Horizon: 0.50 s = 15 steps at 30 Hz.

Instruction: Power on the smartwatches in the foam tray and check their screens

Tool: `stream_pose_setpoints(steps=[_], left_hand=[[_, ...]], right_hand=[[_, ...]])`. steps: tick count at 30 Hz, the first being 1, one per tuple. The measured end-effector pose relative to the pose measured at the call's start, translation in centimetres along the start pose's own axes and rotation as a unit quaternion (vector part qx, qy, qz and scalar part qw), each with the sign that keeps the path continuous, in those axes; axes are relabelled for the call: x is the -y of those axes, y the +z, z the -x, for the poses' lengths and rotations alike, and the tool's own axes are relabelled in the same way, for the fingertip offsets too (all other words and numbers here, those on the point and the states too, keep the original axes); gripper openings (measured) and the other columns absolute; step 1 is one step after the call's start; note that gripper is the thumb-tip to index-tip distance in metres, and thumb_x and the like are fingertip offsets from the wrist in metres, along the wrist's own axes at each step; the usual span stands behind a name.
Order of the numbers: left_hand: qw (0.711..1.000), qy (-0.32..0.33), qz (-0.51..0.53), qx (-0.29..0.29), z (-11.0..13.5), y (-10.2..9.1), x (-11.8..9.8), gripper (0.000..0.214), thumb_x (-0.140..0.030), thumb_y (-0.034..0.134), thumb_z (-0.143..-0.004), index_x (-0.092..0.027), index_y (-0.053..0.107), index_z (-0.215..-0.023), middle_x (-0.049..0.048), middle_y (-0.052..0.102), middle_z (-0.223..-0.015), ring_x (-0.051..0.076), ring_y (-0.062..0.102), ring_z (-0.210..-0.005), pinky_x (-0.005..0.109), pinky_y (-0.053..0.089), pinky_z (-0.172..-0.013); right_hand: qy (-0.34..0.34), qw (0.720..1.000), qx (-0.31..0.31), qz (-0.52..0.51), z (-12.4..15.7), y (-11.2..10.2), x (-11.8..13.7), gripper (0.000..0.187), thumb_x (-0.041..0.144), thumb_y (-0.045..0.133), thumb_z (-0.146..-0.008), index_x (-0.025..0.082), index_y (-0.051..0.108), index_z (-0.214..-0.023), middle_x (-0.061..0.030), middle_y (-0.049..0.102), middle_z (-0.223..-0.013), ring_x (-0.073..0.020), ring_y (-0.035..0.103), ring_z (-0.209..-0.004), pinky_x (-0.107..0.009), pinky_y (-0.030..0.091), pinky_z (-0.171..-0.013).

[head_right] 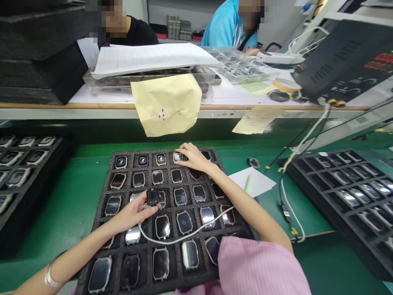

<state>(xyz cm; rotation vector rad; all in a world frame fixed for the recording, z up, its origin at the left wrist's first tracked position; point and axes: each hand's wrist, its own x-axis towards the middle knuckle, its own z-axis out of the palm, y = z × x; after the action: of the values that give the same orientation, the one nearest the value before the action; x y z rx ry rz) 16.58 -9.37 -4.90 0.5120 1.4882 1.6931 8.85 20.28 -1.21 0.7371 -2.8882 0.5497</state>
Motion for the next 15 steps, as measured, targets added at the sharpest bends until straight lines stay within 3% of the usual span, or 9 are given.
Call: stream_pose_setpoints(steps=[3,5,7,11,15], left_hand=[[0.999,-0.021,-0.02,-0.013,0.0,0.5,-0.5,0.042,-0.045,0.065,-0.083,-0.016,0.053,-0.112,0.0067,0.063,-0.101,0.011,0.056,-0.072,0.024,0.048,-0.064],[0.997,-0.059,-0.036,-0.025,-0.2,1.0,-1.2,0.043,-0.047,0.064,-0.082,-0.015,0.053,-0.109,0.0068,0.064,-0.097,0.007,0.049,-0.055,0.02,0.041,-0.047],[0.995,-0.091,-0.035,-0.025,-0.6,1.6,-2.0,0.043,-0.048,0.065,-0.08,-0.013,0.054,-0.103,0.0076,0.064,-0.094,0.007,0.048,-0.052,0.019,0.036,-0.039],[0.996,-0.09,0.009,-0.002,-2.0,2.7,-2.8,0.042,-0.046,0.07,-0.075,-0.012,0.057,-0.096,0.0088,0.064,-0.091,0.014,0.059,-0.067,0.02,0.045,-0.042],[0.994,-0.081,0.07,0.02,-2.9,2.4,-2.1,0.046,-0.038,0.078,-0.069,-0.012,0.058,-0.1,0.0118,0.066,-0.098,0.018,0.064,-0.079,0.023,0.053,-0.052]], right_hand=[[0.003,0.998,0.059,0.021,0.9,-1.1,-1.0,0.04,0.038,0.065,-0.089,0.016,0.062,-0.123,-0.0131,0.065,-0.115,-0.031,0.057,-0.107,-0.042,0.046,-0.09],[0.021,0.995,0.09,0.037,1.6,-2.1,-1.5,0.032,0.032,0.065,-0.09,0.017,0.065,-0.118,-0.0119,0.067,-0.113,-0.0298,0.059,-0.106,-0.04,0.045,-0.09],[0.045,0.991,0.115,0.052,2.0,-2.8,-1.8,0.029,0.029,0.069,-0.086,0.016,0.067,-0.112,-0.0122,0.068,-0.11,-0.0303,0.061,-0.103,-0.039,0.046,-0.087],[0.072,0.987,0.128,0.068,2.4,-2.7,-1.9,0.035,0.027,0.075,-0.079,0.015,0.067,-0.112,-0.0141,0.064,-0.114,-0.0324,0.061,-0.104,-0.038,0.047,-0.081],[0.078,0.991,0.09,0.064,2.5,-2.4,-1.8,0.032,0.024,0.078,-0.075,0.013,0.067,-0.103,-0.0138,0.065,-0.105,-0.0327,0.062,-0.098,-0.038,0.047,-0.079]])
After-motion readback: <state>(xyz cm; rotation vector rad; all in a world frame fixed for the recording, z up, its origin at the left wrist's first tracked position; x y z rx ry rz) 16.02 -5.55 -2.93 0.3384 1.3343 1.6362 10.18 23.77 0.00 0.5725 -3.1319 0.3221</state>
